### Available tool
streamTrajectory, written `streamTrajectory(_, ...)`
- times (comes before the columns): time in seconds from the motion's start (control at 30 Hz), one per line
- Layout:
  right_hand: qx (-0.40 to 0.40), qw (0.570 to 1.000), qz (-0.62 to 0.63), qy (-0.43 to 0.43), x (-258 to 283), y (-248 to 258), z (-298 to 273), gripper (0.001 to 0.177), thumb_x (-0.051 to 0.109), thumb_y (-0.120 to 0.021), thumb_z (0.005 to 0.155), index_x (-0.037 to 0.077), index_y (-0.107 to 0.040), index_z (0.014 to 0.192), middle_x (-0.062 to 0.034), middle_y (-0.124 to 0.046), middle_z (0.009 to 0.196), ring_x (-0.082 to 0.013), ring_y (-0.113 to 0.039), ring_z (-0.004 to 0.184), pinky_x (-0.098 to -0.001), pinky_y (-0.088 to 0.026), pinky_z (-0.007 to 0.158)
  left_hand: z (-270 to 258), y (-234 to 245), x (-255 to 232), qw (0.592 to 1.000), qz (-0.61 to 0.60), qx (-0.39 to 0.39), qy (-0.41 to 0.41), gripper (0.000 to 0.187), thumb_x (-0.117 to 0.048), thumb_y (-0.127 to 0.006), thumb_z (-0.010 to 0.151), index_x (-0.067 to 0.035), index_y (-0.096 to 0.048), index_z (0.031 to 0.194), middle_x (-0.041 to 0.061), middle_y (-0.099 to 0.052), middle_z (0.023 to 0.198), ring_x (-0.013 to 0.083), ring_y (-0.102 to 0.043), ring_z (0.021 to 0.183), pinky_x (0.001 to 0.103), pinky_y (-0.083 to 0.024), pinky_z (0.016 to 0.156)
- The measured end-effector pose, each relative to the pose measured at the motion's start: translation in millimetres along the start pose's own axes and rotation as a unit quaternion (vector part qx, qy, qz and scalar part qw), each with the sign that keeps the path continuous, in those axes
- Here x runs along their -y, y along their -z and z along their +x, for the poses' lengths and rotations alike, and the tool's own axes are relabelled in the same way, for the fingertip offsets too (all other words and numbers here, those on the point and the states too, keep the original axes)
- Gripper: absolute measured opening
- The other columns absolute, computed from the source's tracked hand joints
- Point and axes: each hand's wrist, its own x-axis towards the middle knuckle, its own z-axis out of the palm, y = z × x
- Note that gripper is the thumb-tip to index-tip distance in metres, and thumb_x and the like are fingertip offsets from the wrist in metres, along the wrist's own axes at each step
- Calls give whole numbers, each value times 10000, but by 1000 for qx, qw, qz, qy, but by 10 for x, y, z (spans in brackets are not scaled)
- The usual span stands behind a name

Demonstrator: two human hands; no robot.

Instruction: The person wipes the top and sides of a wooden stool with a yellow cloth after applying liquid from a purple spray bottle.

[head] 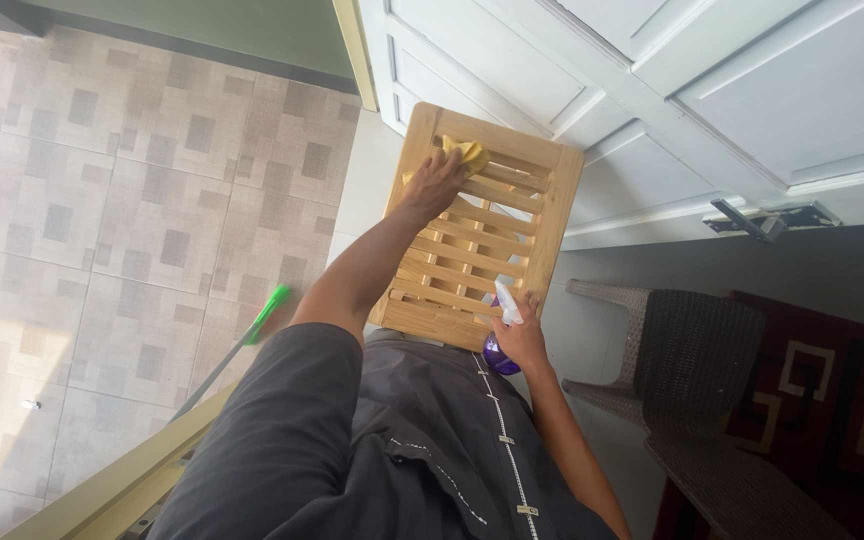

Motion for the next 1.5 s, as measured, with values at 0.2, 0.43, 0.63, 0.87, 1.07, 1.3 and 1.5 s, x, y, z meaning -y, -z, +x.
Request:
streamTrajectory(0.2, 29, 999, -11, -5, 163, 38, 61, 600, 202, -729, 811, 217, -602, 1397, -470, -293, 1487, -674, -164, 1425, -591, -264, 1201, -609, 398, -95, 988, -50, 110, 99, 530, 23, -634, 812, 121, -508, 1317, 239, -488, 1283, 383, -584, 1086, 439, -594, 808)
streamTrajectory(0.43, 61, 995, -23, -72, 350, 131, 99, 562, 215, -710, 805, 228, -617, 1360, -467, -245, 1512, -644, -111, 1441, -590, -248, 1183, -1142, 751, -978, 954, -155, 196, 166, 604, 15, -669, 756, 187, -466, 1298, 341, -438, 1292, 458, -573, 1087, 458, -607, 811)
streamTrajectory(0.63, 24, 997, 24, -63, 182, 83, 50, 531, 221, -725, 806, 233, -652, 1331, -450, -219, 1538, -605, -121, 1480, -545, -266, 1209, -952, 1097, -1165, 953, -236, 184, 36, 739, -100, -691, 762, -15, -441, 1453, 268, -451, 1295, 424, -539, 1159, 556, -514, 964)
streamTrajectory(0.87, 45, 997, -32, -56, 125, 21, 66, 609, 292, -757, 822, 259, -582, 1404, -448, -229, 1542, -638, -153, 1440, -558, -345, 1147, 93, -32, -953, 968, -96, 46, -229, 459, -69, -524, 1036, -151, -513, 1488, 130, -312, 1561, 297, -497, 1209, 512, -497, 1015)
streamTrajectory(1.07, 0, 998, -57, 3, 169, 68, 55, 610, 270, -810, 797, 199, -618, 1371, -441, -351, 1461, -661, -291, 1348, -564, -408, 1077, 259, -317, -242, 996, -18, 51, -66, 606, -42, -605, 903, -26, -457, 1490, 106, -355, 1532, 295, -498, 1213, 439, -523, 967)
streamTrajectory(1.3, -46, 998, 22, -25, 611, 381, 393, 486, 194, -695, 862, 136, -635, 1341, -227, -710, 1202, -421, -677, 1098, -479, -544, 940, -155, 564, -124, 975, -134, 109, 142, 873, -361, -738, 809, 38, -346, 1479, 207, -381, 1380, 373, -482, 1170, 491, -510, 919)
streamTrajectory(1.5, -106, 975, 56, 186, 1079, 398, 1122, 710, 109, -663, 982, 120, -366, 1627, -282, -346, 1604, -463, -429, 1461, -491, -465, 1170, -879, 692, -281, 951, -153, 75, 258, 791, -434, -632, 958, -45, -294, 1559, 248, -362, 1475, 433, -469, 1198, 517, -516, 920)
